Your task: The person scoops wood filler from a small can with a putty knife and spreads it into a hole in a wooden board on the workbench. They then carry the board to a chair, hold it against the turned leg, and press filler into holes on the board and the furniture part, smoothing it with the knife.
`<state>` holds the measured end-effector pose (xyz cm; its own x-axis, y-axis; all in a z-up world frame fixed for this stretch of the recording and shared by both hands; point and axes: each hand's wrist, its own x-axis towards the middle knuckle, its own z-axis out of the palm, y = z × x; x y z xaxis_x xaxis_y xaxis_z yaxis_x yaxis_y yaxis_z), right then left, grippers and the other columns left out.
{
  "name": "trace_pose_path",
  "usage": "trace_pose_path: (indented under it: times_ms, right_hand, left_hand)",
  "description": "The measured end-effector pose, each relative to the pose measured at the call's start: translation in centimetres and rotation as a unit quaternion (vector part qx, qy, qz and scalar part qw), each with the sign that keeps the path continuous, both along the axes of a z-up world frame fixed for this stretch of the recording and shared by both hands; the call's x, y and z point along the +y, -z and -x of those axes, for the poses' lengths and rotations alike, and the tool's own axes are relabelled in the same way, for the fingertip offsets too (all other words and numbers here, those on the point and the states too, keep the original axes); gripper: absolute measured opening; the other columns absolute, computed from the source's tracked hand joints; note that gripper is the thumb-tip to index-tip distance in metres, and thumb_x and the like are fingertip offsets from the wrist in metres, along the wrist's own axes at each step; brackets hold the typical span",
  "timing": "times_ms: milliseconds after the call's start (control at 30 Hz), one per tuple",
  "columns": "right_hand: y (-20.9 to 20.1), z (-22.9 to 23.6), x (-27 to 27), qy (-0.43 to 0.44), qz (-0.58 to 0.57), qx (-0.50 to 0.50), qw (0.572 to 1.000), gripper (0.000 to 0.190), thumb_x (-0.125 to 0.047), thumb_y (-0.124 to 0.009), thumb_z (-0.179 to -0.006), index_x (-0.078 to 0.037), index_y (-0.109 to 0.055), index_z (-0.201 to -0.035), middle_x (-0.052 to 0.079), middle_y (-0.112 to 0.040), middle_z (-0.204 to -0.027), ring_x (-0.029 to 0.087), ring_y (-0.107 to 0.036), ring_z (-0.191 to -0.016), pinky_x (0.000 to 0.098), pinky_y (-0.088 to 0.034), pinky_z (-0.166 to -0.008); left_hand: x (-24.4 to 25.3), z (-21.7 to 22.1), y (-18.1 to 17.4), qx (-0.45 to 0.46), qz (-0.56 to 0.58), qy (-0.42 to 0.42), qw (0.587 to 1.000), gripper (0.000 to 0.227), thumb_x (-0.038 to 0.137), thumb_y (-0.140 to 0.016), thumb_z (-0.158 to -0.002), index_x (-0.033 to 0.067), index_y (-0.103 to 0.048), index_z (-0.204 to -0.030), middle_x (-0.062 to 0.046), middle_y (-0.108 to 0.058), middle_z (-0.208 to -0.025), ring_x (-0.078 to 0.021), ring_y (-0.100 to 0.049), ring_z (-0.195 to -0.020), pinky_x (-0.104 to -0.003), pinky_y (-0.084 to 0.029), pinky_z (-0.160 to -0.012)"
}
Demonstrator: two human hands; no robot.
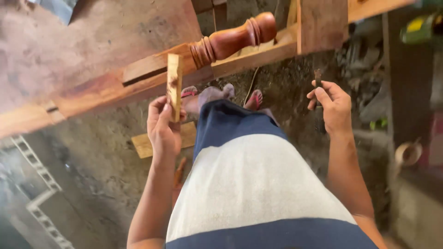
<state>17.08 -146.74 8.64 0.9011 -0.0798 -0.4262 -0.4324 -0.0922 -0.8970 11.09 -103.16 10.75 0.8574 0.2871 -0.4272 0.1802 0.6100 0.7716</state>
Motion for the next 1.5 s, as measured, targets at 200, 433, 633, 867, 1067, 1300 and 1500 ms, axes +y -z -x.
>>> trace_pose_path:
  times_ms: [200, 433, 633, 867, 1067, 1300, 1500]
  right_hand:
    - [0.7, -10.6, 0.0, -0.135, -0.050, -0.032, 0.989, 0.019, -0.006, -0.058, -0.109, 0.005, -0.064, -0.124, 0.011, -0.072, -0.109, 0.016, -0.065, -0.075, 0.0290, -0.055, -0.068]
    - [8.4, -23.4, 5.9, -0.251, 0.045, -0.133, 0.958, 0.016, -0.005, -0.056, -0.110, 0.003, -0.064, -0.121, 0.013, -0.074, -0.113, 0.017, -0.066, -0.084, 0.0300, -0.055, -0.073]
    - [15.0, -28.2, 9.4, -0.302, 0.015, -0.039, 0.952, 0.019, -0.011, -0.055, -0.109, 0.001, -0.064, -0.122, 0.011, -0.074, -0.104, 0.015, -0.069, -0.093, 0.0265, -0.054, -0.088]
    - [15.9, -27.1, 9.1, -0.268, 0.007, 0.071, 0.961, 0.018, -0.017, -0.056, -0.109, -0.004, -0.060, -0.121, 0.008, -0.072, -0.099, 0.014, -0.063, -0.087, 0.0272, -0.051, -0.084]
    - [12.5, -23.5, 14.1, -0.338, 0.031, 0.062, 0.939, 0.016, -0.017, -0.054, -0.110, -0.004, -0.058, -0.120, 0.005, -0.066, -0.094, 0.011, -0.061, -0.088, 0.0254, -0.050, -0.084]
    - [9.7, -26.2, 16.6, -0.381, 0.032, 0.117, 0.917, 0.021, -0.012, -0.052, -0.111, -0.001, -0.059, -0.127, 0.005, -0.065, -0.089, 0.011, -0.060, -0.071, 0.0246, -0.053, -0.065]
    - [5.4, -31.8, 14.9, -0.515, -0.002, 0.050, 0.856, 0.029, -0.005, -0.061, -0.111, 0.003, -0.064, -0.138, 0.009, -0.068, -0.107, 0.014, -0.067, -0.089, 0.0262, -0.061, -0.082]
  left_hand:
    - [-6.0, 5.1, -1.0, 0.026, -0.085, -0.136, 0.987, 0.020, 0.009, -0.055, -0.106, 0.0042, -0.053, -0.125, -0.008, -0.064, -0.111, -0.0131, -0.059, -0.089, -0.028, -0.054, -0.080]
    - [-4.6, -2.0, 9.1, -0.011, -0.483, -0.362, 0.797, 0.020, 0.016, -0.053, -0.113, 0.0026, -0.054, -0.128, -0.005, -0.052, -0.118, -0.0107, -0.050, -0.090, -0.023, -0.045, -0.077]
    - [-2.2, -10.6, 12.0, -0.034, -0.501, -0.423, 0.754, 0.023, 0.019, -0.047, -0.116, 0.0061, -0.047, -0.135, -0.006, -0.055, -0.126, -0.0119, -0.056, -0.099, -0.026, -0.051, -0.085]
    - [-1.2, -12.2, 13.8, -0.013, -0.534, -0.458, 0.711, 0.021, 0.017, -0.044, -0.117, 0.0052, -0.046, -0.134, -0.008, -0.054, -0.130, -0.0193, -0.057, -0.118, -0.033, -0.050, -0.105]
    - [3.4, -11.3, 14.4, 0.035, -0.531, -0.532, 0.659, 0.020, 0.017, -0.049, -0.113, 0.0044, -0.052, -0.129, -0.008, -0.056, -0.122, -0.0158, -0.055, -0.107, -0.029, -0.050, -0.094]
    - [-6.1, -7.1, 4.5, -0.046, -0.237, -0.540, 0.807, 0.025, 0.008, -0.056, -0.116, 0.0013, -0.051, -0.140, -0.006, -0.061, -0.122, -0.0108, -0.060, -0.096, -0.024, -0.051, -0.084]
    - [-16.2, -5.5, 1.2, 0.007, 0.122, -0.543, 0.831, 0.042, 0.002, -0.060, -0.102, -0.0045, -0.051, -0.142, -0.012, -0.064, -0.130, -0.0181, -0.066, -0.117, -0.032, -0.055, -0.105]
